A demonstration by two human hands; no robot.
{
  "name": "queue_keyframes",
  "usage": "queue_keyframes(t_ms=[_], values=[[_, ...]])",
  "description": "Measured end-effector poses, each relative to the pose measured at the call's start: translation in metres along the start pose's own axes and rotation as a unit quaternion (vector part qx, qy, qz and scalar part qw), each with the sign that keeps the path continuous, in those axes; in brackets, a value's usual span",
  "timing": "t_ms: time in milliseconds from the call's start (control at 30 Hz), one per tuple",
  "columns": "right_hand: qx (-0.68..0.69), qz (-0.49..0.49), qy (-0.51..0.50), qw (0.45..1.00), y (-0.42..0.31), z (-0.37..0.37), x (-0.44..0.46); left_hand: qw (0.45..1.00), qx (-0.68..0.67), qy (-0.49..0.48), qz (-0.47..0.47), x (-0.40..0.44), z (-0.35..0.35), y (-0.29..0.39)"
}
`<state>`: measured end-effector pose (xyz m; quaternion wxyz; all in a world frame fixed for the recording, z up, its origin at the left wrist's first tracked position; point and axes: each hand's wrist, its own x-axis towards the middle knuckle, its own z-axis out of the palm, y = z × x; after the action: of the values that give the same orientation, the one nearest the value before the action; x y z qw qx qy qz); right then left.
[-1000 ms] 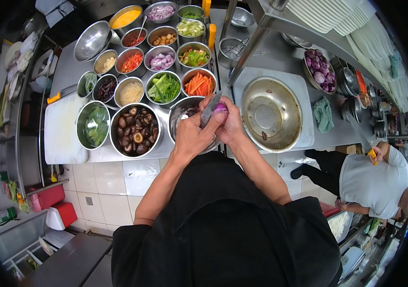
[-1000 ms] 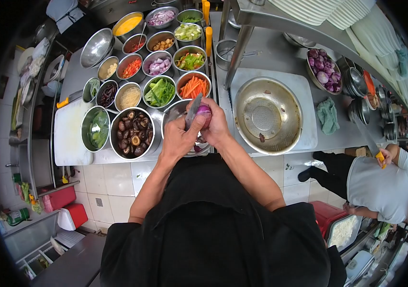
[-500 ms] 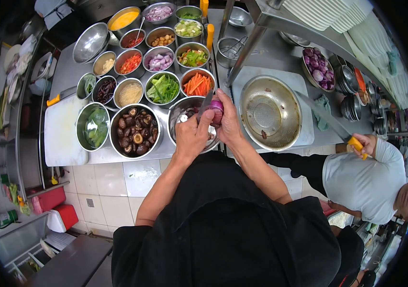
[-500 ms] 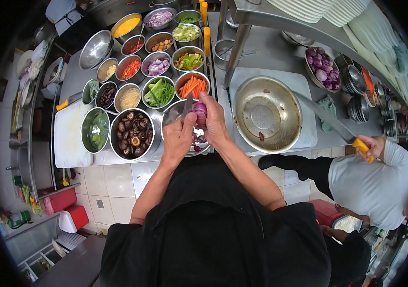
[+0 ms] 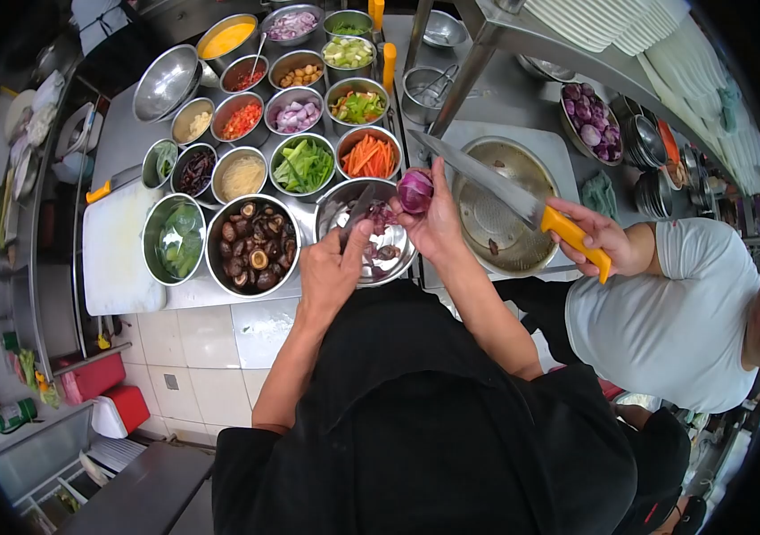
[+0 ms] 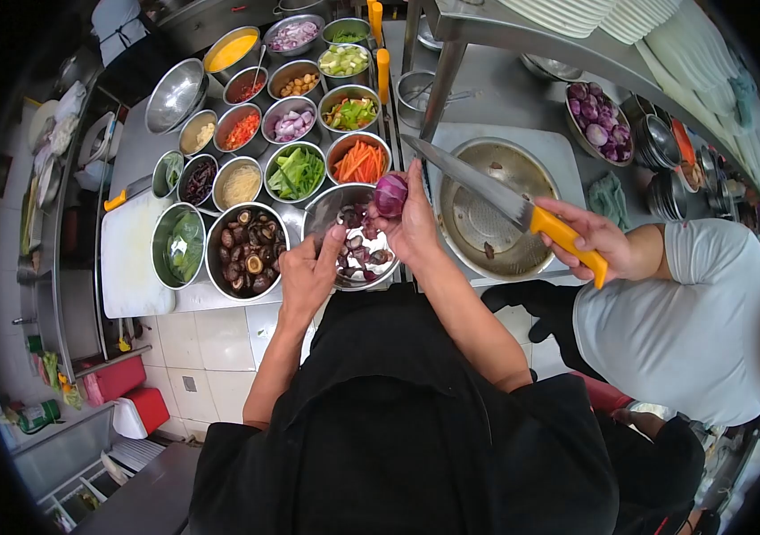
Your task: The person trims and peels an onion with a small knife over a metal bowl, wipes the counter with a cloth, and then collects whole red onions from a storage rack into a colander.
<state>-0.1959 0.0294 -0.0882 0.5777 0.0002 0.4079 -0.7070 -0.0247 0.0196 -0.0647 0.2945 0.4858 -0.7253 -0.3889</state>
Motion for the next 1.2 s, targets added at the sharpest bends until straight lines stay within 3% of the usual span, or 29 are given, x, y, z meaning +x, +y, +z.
queue_keyframes(t_ms=[267, 433, 567, 667, 833, 1200], values=[[0.048, 0.098, -0.062, 0.992, -0.001, 0.003, -0.008, 0.99, 0.131, -0.035, -0.039, 0.012, 0.003, -0.033], [0.07, 0.132, -0.135, 0.979, 0.005, -0.006, -0.005, 0.996, 0.001, -0.063, -0.066, 0.015, -0.004, -0.025], [0.059, 0.14, -0.12, 0.981, 0.005, 0.005, -0.015, 0.984, -0.157, -0.075, -0.039, 0.011, -0.004, -0.017], [0.003, 0.141, -0.107, 0.984, 0.004, 0.011, -0.022, 0.983, -0.17, -0.073, -0.022, 0.011, -0.005, -0.018], [-0.116, 0.126, -0.179, 0.969, 0.0, 0.01, -0.022, 0.993, -0.045, -0.106, 0.012, 0.017, -0.033, -0.012], [-0.298, 0.077, -0.082, 0.948, 0.002, 0.04, -0.029, 0.969, 0.107, -0.133, 0.176, 0.037, -0.047, 0.002]])
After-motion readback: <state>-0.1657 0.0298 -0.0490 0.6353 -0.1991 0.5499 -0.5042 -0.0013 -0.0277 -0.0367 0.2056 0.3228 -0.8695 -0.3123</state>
